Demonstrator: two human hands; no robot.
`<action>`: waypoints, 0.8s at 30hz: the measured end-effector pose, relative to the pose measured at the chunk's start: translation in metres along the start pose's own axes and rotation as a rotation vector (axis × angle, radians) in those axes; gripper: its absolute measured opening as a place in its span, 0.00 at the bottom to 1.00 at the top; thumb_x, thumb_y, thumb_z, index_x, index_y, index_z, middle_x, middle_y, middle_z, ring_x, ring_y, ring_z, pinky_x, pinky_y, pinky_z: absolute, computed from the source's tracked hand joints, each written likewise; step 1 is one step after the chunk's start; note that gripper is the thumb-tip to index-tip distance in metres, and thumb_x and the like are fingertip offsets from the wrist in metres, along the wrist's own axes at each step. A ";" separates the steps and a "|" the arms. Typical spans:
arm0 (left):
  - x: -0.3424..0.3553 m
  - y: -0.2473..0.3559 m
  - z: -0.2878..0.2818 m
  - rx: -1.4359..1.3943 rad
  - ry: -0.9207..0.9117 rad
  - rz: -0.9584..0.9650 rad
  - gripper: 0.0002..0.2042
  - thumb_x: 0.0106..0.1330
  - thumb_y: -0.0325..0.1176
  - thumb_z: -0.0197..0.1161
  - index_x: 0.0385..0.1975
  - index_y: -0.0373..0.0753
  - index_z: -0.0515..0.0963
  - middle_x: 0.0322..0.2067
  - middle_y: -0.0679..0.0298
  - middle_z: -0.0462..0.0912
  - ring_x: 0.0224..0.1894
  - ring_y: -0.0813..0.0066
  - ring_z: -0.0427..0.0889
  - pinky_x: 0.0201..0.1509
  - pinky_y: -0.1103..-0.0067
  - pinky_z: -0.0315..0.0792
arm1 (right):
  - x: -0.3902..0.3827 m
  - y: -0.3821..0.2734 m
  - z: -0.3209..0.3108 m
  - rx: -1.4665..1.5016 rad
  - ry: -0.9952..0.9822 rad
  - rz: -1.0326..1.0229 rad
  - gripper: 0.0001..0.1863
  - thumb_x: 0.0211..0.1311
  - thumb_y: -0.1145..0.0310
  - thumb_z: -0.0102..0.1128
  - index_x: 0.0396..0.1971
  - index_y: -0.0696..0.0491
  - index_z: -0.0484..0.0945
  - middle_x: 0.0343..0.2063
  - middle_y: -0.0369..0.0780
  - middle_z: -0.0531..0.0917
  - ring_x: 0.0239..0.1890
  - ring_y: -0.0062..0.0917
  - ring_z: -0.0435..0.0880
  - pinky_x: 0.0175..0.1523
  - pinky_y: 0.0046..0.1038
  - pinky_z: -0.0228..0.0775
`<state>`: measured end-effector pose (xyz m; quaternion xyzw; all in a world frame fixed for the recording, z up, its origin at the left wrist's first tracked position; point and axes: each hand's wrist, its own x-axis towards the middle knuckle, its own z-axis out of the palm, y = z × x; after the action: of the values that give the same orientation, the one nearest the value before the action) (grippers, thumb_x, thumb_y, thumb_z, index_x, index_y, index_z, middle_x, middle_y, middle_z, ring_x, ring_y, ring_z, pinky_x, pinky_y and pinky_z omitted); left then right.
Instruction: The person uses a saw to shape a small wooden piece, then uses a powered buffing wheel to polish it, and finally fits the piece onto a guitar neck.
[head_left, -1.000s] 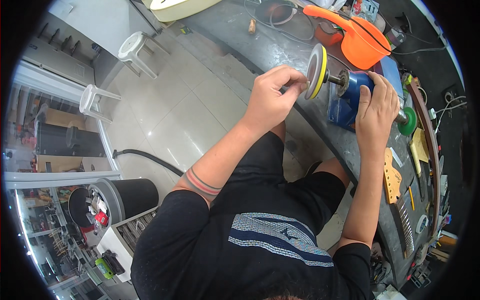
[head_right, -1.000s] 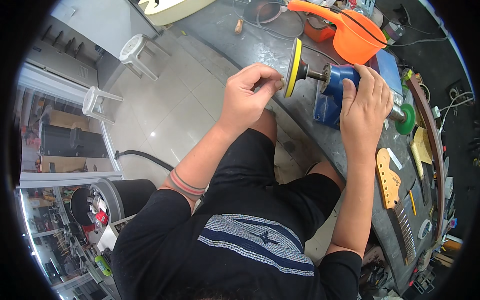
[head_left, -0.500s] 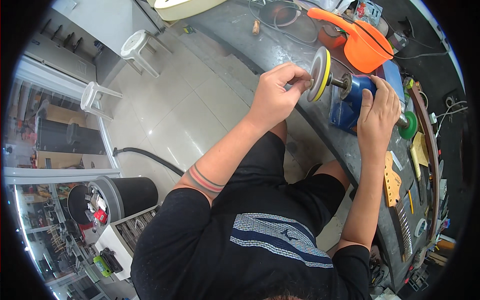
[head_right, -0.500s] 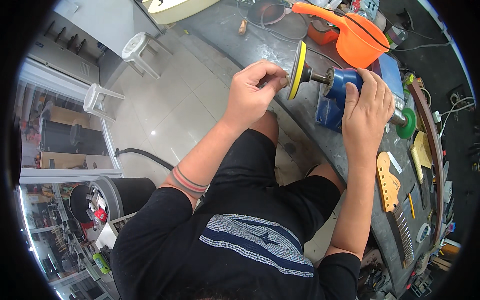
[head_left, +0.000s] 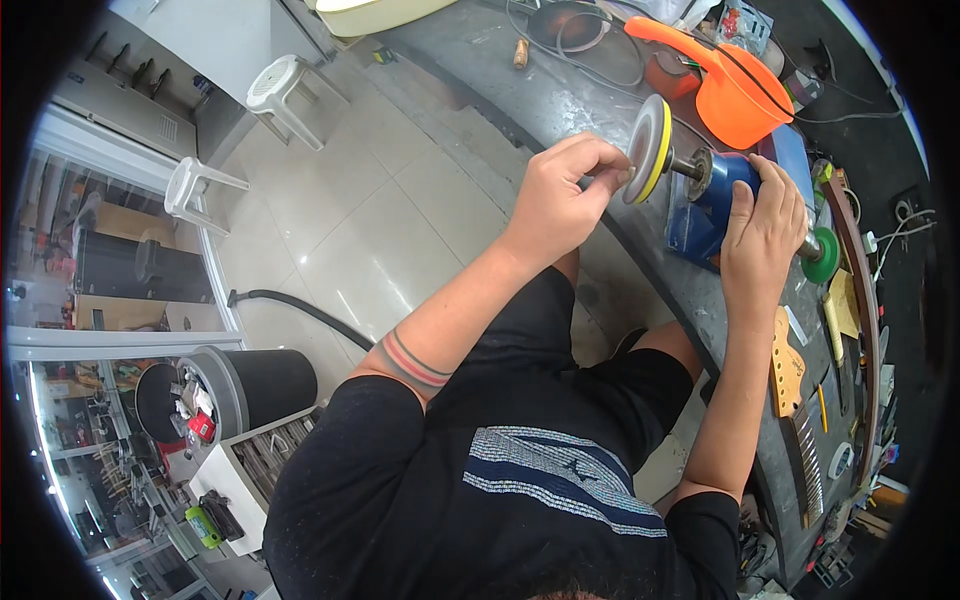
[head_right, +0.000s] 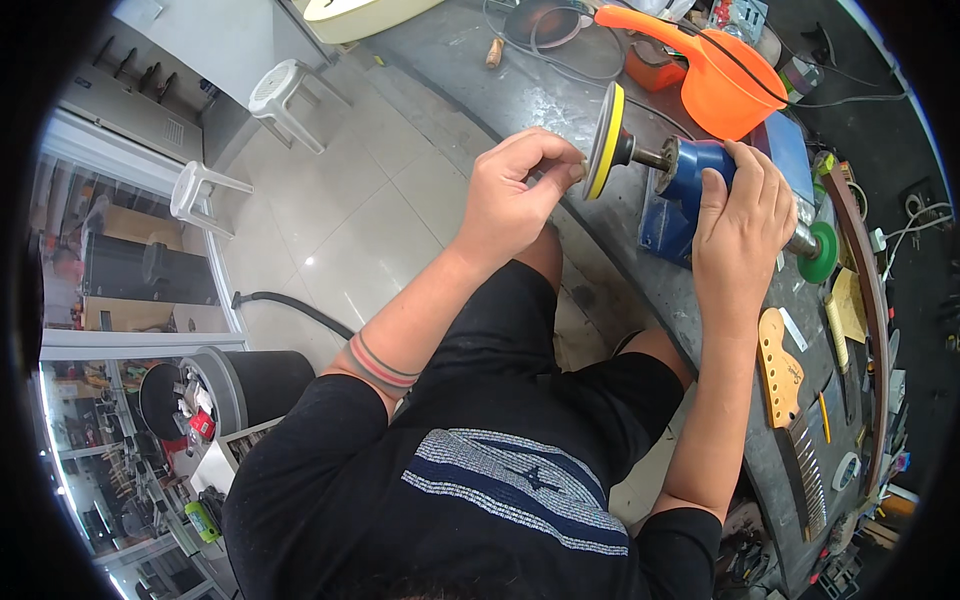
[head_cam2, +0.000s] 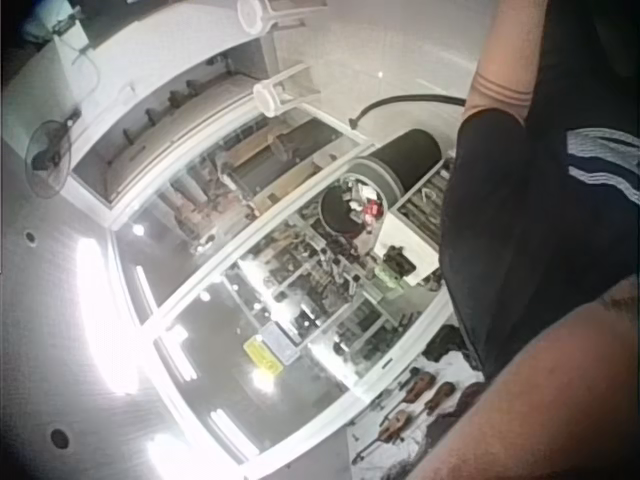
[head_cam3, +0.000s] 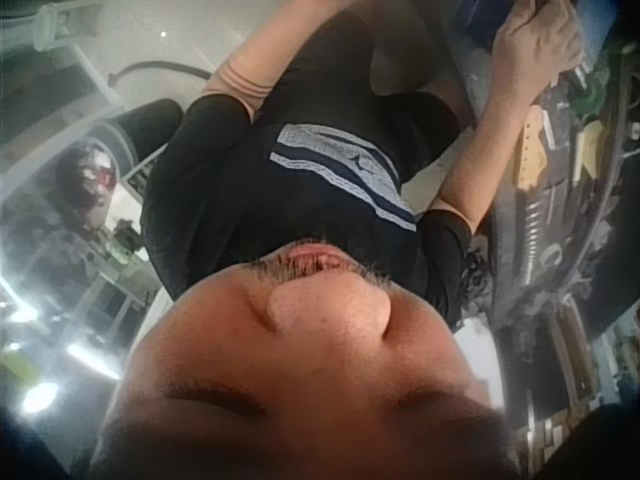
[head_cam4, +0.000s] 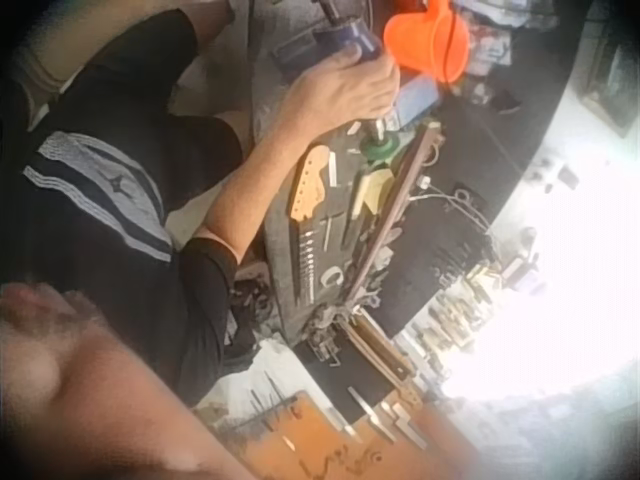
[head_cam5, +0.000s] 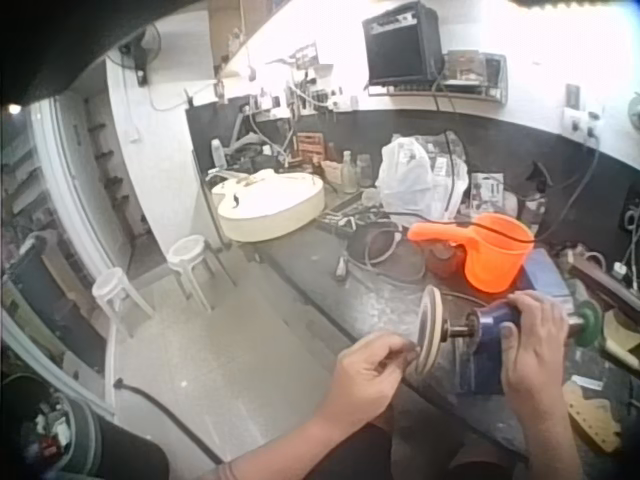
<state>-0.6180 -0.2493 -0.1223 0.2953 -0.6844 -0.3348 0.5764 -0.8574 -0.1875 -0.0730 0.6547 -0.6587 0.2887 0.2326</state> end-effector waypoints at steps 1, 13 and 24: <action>0.000 0.000 0.000 0.003 0.001 0.017 0.05 0.64 0.16 0.69 0.37 0.31 0.85 0.35 0.61 0.88 0.38 0.73 0.86 0.45 0.77 0.78 | 0.000 0.000 0.000 -0.004 -0.003 0.001 0.21 0.85 0.54 0.51 0.65 0.52 0.77 0.61 0.44 0.81 0.69 0.42 0.74 0.79 0.46 0.54; -0.002 -0.002 0.000 0.041 0.005 0.068 0.05 0.63 0.15 0.69 0.36 0.31 0.85 0.35 0.60 0.88 0.38 0.71 0.87 0.45 0.76 0.79 | -0.001 -0.001 0.000 -0.001 0.003 0.003 0.21 0.85 0.55 0.52 0.64 0.52 0.77 0.61 0.44 0.81 0.68 0.41 0.74 0.78 0.46 0.55; -0.001 -0.001 0.002 -0.003 0.006 0.013 0.06 0.64 0.14 0.68 0.36 0.31 0.85 0.36 0.62 0.88 0.38 0.75 0.86 0.45 0.78 0.78 | 0.001 -0.002 -0.002 0.016 0.018 -0.009 0.19 0.82 0.57 0.56 0.62 0.52 0.77 0.59 0.43 0.81 0.66 0.40 0.75 0.77 0.45 0.56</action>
<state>-0.6195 -0.2493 -0.1241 0.2909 -0.6840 -0.3311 0.5813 -0.8553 -0.1868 -0.0706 0.6569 -0.6513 0.2987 0.2347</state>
